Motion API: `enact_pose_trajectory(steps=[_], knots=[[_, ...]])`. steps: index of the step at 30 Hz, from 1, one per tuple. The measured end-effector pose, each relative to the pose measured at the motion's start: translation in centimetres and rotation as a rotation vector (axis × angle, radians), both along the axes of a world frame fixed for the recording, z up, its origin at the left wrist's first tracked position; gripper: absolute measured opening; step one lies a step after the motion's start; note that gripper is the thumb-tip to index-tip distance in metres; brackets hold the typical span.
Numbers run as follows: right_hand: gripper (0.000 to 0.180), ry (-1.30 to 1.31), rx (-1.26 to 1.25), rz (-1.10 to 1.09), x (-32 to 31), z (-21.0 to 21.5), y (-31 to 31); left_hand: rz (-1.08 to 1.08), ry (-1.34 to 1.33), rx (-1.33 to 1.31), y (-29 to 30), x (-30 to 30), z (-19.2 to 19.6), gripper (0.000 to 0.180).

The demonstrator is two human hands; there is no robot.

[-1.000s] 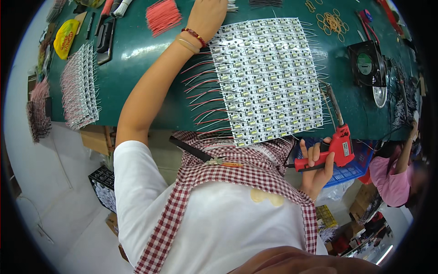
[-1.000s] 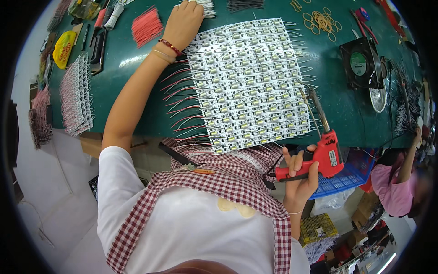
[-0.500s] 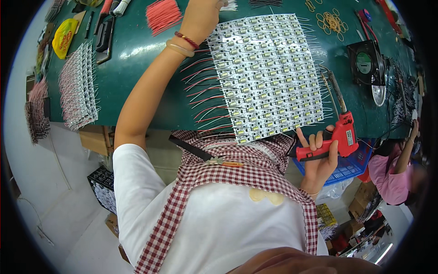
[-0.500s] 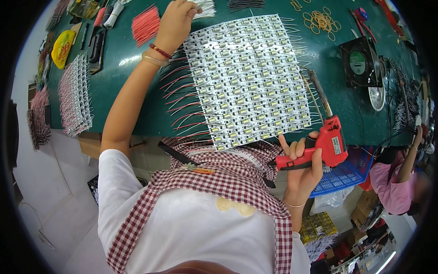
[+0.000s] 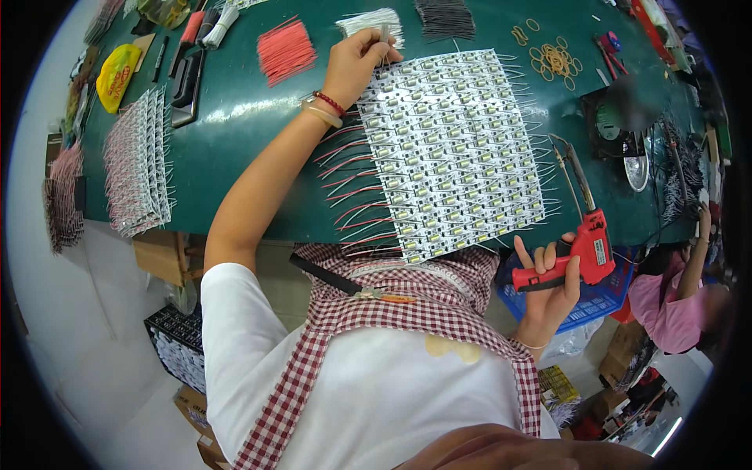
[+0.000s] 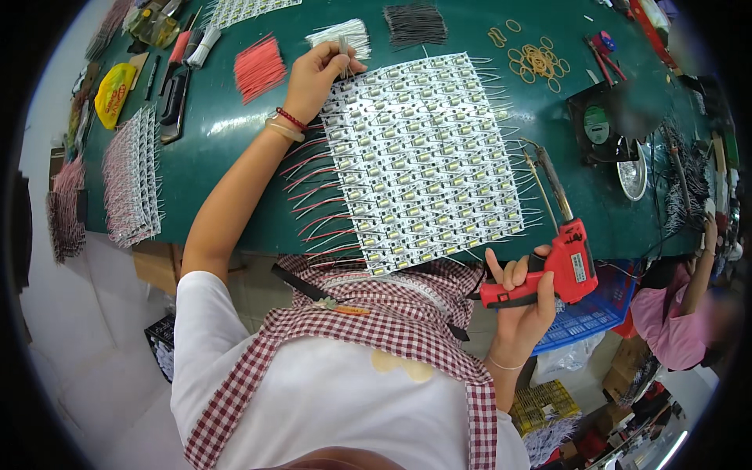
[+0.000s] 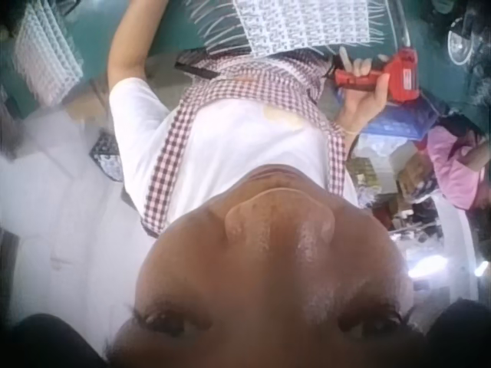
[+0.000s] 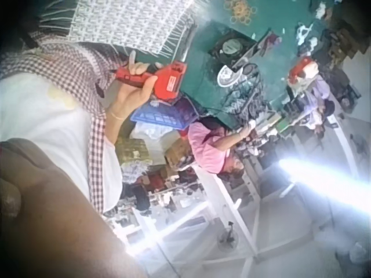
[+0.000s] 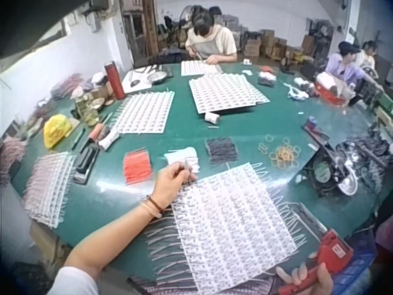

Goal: The person attaches wires to an LED board by picking up wires by hand and soldering them onto the board with a soldering tool.

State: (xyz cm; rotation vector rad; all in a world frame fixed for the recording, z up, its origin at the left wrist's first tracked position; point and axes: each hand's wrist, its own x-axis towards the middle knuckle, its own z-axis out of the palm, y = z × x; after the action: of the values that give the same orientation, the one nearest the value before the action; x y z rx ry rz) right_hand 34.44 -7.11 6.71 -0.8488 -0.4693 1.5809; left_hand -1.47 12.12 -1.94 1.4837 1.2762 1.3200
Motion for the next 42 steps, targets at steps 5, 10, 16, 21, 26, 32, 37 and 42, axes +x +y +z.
enact_pose_trajectory(steps=[5,10,16,21,26,32,37,42], knots=[[0.032,0.034,0.05,-0.051,0.3,0.4,0.1,0.062,-0.097,-0.04,0.2,0.8,0.8,0.017],[0.038,-0.113,0.041,-0.05,-0.4,1.6,1.0,0.092,0.172,0.005,-1.1,0.0,3.0,0.015],[0.04,-0.406,0.049,-0.002,-3.0,4.1,2.4,-0.353,0.078,-0.199,-8.0,7.6,9.8,0.012],[0.031,-0.651,0.177,0.126,-6.3,3.0,2.6,-0.495,-0.088,-0.393,-13.6,11.2,10.0,0.012],[0.035,-0.725,0.216,0.188,-7.6,2.8,2.5,-0.485,0.018,-0.381,-14.7,11.0,10.6,0.012],[0.047,-0.924,0.323,0.157,-8.2,1.9,1.9,-0.449,0.01,-0.418,-15.5,10.8,10.5,0.014],[0.047,-0.927,0.372,0.035,-8.6,0.6,1.5,-0.415,-0.105,-0.51,-15.5,10.7,10.0,0.013],[0.049,-0.858,0.283,0.035,-9.1,0.2,1.3,-0.364,0.025,-0.395,-15.6,10.8,10.3,0.01]])
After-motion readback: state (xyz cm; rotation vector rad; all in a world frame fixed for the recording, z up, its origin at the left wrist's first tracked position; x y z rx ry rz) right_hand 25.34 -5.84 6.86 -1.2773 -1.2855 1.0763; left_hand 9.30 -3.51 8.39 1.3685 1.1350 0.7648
